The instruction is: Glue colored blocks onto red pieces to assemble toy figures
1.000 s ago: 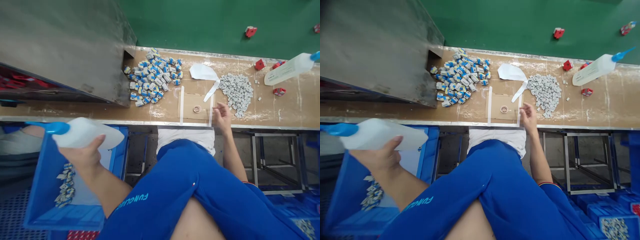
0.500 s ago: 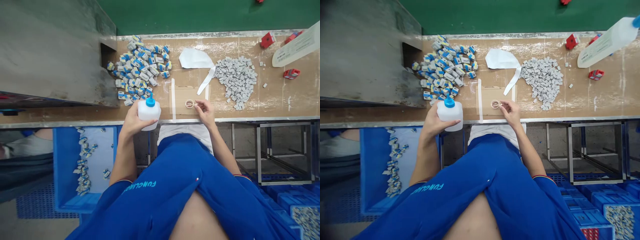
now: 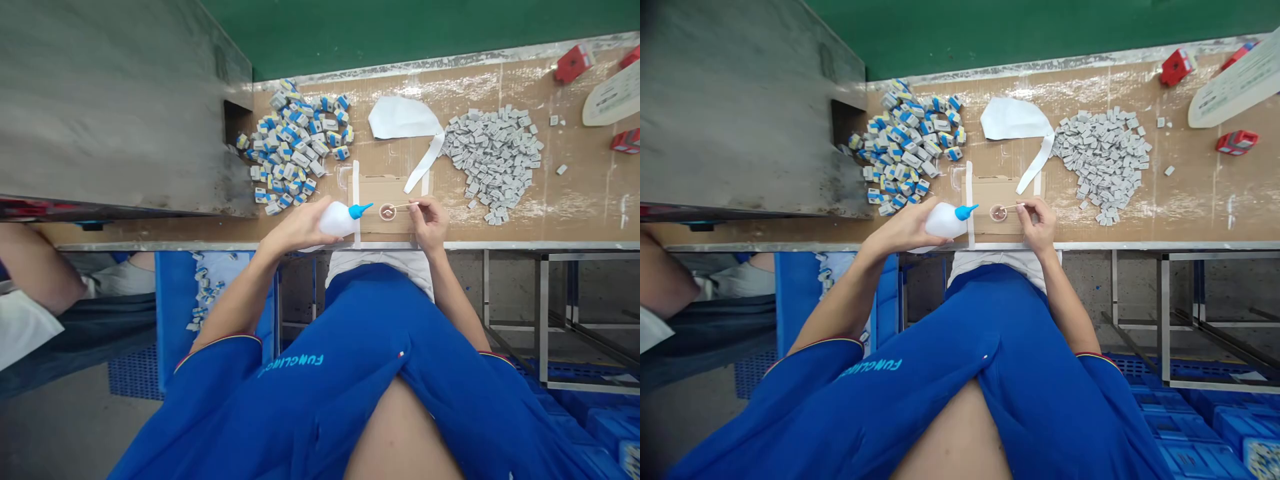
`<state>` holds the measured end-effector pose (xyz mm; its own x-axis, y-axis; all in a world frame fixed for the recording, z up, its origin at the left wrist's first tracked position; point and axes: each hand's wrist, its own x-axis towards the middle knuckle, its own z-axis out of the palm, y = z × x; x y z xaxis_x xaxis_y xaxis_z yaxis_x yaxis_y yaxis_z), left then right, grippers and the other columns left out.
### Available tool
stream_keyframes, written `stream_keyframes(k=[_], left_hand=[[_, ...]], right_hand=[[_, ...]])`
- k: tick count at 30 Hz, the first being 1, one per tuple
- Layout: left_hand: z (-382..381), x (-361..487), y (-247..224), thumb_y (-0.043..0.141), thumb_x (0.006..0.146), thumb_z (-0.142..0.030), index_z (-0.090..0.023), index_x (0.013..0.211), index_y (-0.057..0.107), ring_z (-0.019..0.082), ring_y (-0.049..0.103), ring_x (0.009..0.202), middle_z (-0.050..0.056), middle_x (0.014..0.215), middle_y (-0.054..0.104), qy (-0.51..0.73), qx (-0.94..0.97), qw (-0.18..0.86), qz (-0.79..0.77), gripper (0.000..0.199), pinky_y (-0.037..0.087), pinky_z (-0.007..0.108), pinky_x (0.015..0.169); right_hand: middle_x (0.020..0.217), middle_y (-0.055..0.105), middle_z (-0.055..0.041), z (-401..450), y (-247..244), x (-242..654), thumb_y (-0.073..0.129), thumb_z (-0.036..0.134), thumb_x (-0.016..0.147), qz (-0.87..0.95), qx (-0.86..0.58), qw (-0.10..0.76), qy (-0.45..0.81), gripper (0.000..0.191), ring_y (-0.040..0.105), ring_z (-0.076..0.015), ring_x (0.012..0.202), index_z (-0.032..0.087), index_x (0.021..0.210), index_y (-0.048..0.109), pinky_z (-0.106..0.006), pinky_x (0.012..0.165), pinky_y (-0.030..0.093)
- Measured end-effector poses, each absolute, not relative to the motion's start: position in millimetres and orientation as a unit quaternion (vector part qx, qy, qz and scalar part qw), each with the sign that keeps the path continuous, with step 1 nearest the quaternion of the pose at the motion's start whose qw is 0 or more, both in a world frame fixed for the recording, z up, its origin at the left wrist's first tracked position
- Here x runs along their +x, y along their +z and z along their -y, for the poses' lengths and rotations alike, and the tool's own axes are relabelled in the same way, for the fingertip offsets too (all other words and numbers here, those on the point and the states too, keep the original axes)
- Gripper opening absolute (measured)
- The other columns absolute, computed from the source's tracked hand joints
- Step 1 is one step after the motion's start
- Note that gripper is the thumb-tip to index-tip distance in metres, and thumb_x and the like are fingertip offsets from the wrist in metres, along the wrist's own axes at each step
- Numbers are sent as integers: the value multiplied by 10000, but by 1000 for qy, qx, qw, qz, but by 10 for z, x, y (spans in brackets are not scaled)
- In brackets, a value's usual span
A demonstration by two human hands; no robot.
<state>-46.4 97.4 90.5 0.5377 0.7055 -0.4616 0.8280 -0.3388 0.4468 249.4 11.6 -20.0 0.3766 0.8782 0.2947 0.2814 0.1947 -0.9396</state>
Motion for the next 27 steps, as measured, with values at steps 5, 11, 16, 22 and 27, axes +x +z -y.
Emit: stream_keyframes(k=[5,11,16,22,27], left_hand=[[-1059,-317,890,883,741,-461,-230,1125,609,349,747,962,103,1028,752,-143,831,305,-442,526,545,377,811],[-1103,-243,877,862,770,-476,-235,1182,625,370,747,951,126,1041,762,-165,840,281,-433,533,545,397,807],[-1129,-151,955,838,815,-497,-217,1292,610,399,763,1023,168,1153,789,-242,848,232,-412,598,545,394,811],[-1167,-42,1066,828,824,-513,-225,1314,612,400,773,1008,162,1142,789,-282,843,214,-406,607,557,405,818],[-1163,41,1184,829,825,-507,-214,1309,626,421,783,1028,163,1136,782,-305,835,193,-415,601,573,426,852]], right_hand=[[814,747,-37,-105,-246,2460,622,736,1032,488,-586,605,229,482,702,-221,716,281,960,764,-406,677,573],[754,713,-20,-77,-274,2444,584,734,1050,491,-589,604,218,475,684,-216,657,298,957,747,-409,655,574],[752,731,-26,-88,-269,2455,596,694,1063,516,-574,591,236,453,662,-207,643,287,972,774,-403,680,589],[782,764,-39,-105,-283,2455,576,698,1069,532,-573,576,239,480,672,-205,659,279,964,786,-391,668,583],[793,771,-42,-101,-302,2459,563,684,1083,538,-573,571,237,477,679,-206,671,275,979,784,-384,670,578]])
